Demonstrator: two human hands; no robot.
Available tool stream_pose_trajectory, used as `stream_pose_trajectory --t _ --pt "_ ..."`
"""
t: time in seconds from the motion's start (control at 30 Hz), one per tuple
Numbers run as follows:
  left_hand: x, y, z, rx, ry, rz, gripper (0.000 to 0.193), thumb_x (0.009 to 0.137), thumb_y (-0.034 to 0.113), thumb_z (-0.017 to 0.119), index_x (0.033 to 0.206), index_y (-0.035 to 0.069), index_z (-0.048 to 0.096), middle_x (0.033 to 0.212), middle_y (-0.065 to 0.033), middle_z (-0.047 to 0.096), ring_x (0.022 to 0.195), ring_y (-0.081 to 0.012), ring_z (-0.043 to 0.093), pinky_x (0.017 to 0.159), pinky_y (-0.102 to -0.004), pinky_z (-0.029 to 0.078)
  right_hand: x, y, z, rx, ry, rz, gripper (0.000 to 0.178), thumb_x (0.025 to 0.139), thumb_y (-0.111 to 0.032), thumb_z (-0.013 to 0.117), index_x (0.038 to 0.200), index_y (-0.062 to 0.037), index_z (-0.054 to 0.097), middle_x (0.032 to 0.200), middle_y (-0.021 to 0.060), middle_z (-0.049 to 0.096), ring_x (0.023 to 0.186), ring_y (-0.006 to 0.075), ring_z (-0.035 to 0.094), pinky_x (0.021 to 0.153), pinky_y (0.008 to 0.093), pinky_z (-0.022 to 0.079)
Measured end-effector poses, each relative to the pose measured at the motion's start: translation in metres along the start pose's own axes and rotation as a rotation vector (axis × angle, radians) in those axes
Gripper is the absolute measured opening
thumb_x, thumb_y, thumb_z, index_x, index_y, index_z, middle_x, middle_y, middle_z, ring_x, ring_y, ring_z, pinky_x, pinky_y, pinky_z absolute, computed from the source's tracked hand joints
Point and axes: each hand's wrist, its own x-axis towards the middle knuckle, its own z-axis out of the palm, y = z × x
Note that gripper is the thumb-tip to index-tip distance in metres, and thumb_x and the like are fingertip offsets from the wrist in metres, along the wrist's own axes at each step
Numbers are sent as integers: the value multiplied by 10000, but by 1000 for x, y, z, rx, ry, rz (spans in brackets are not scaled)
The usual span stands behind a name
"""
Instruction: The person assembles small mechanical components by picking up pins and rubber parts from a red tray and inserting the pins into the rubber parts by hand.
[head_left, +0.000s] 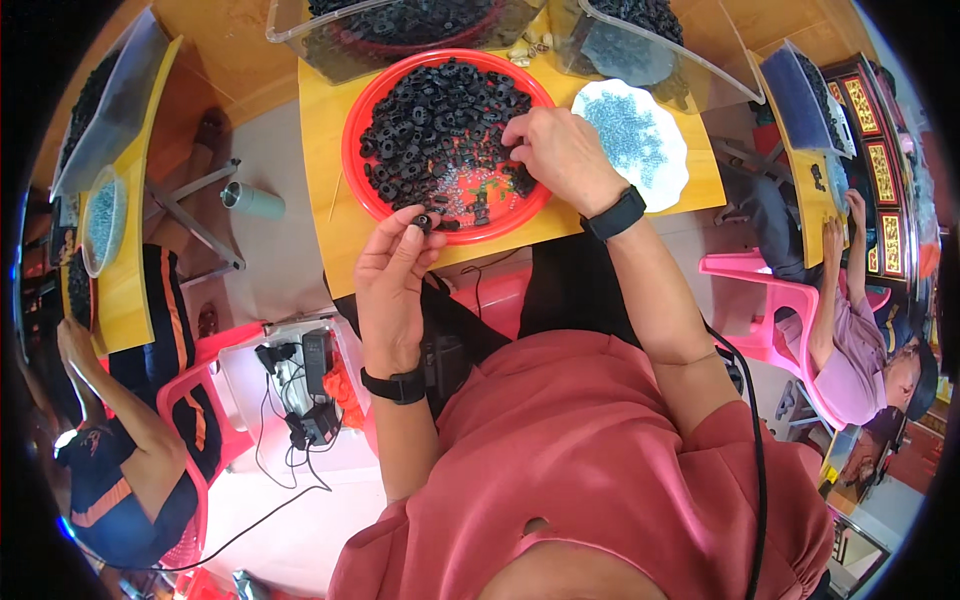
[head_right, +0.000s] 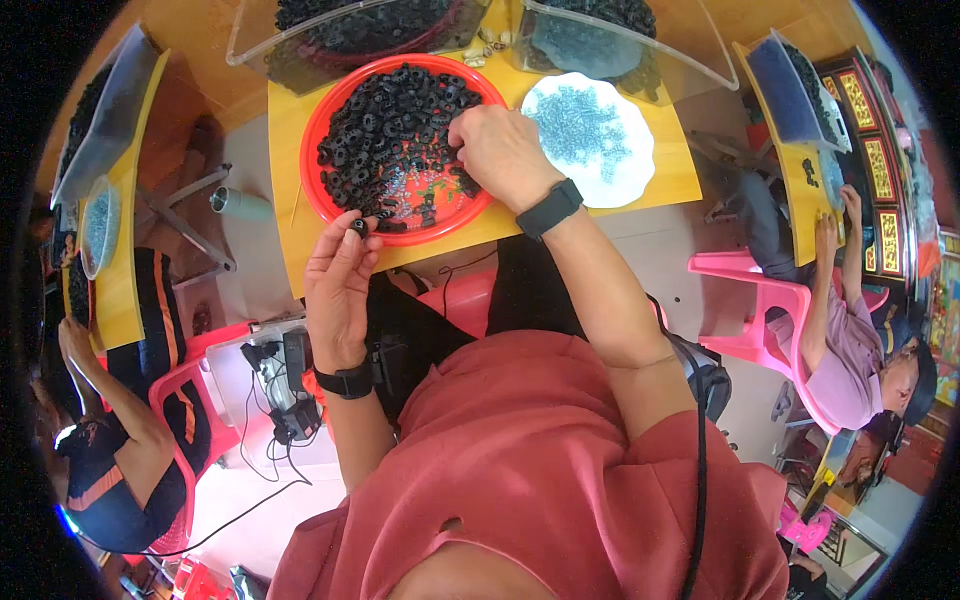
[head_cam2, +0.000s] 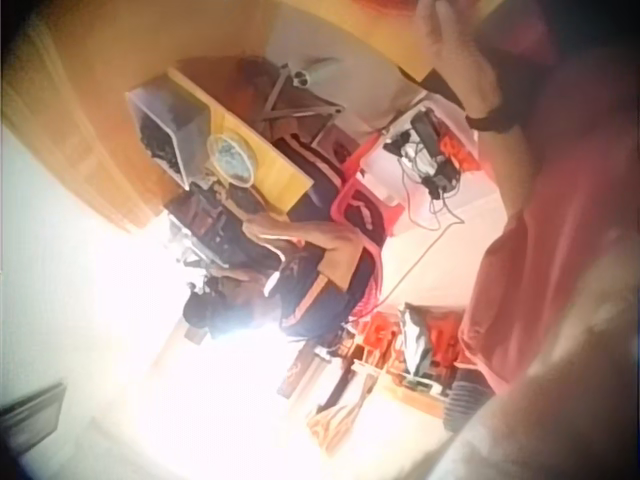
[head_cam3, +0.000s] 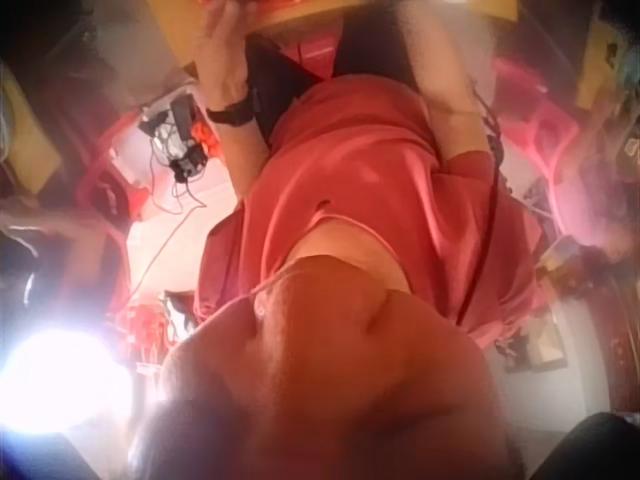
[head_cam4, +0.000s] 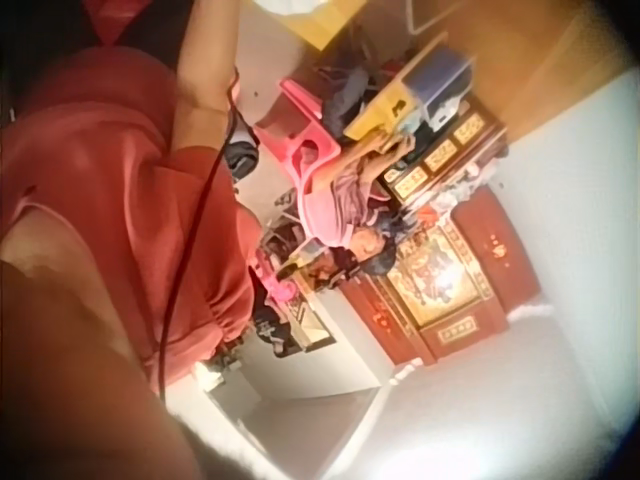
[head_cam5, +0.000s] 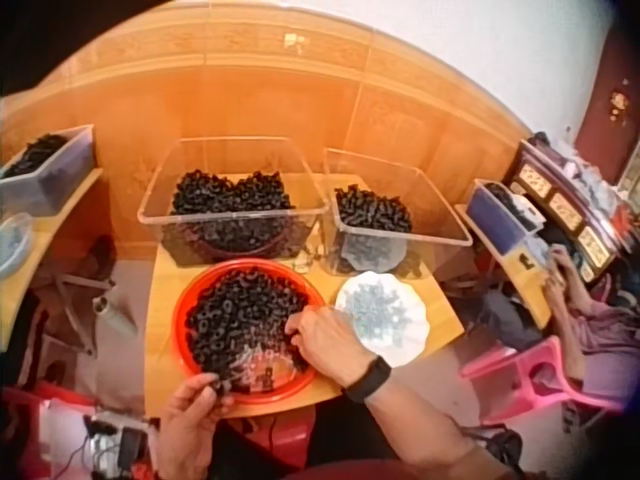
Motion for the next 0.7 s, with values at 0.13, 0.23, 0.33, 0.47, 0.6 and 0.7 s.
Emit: stream_pose_trajectory --t 0.13,0.23,0.33,0.47,0.6,0.7 --pt "-1 0 1 1 -11 -2 224 909 65 564 1121 -3 587 1004 -110 656 816 -127 637 739 -224 507 1 -2 3 -58 -50 -29 125 720 -86 638 824 -29 677 813 164 639 784 348 620 687 420 496" --pt "-1 0 1 -7 -16 -1 223 909 67 567 1120 -3 588 1004 -110 657 814 -126 638 734 -221 508 0 -1 6 -101 -39 -93 131 714 -74 636 834 -31 667 798 160 626 774 356 613 689 428 494" --pt "0 -1 2 -1 2 -5 221 908 67 569 1117 -2 588 1000 -107 659 814 -126 639 729 -218 509 0 4 10 -31 5 -108 128 719 -55 636 842 -23 651 785 147 628 747 329 621 677 404 500" --pt "0 -1 1 -6 16 -11 219 907 64 570 1114 -2 589 993 -103 660 811 -126 642 724 -218 511 -4 -11 -7 466 -94 90 94 768 -44 658 844 5 629 777 79 650 683 157 630 634 276 496" --pt "1 -2 4 -19 7 -19 216 905 63 571 1110 -3 590 985 -103 662 812 -127 646 723 -219 513 -10 -21 -3 1104 -175 116 149 823 -63 659 961 -7 655 858 43 664 760 70 607 649 209 486" --pt "1 -1 1 -6 -1 -22 227 913 70 561 1127 0 579 1012 -114 652 824 -131 636 747 -230 509 -14 -35 -16 1162 -310 198 220 852 -57 634 1068 -20 650 865 22 660 780 51 598 648 195 481"
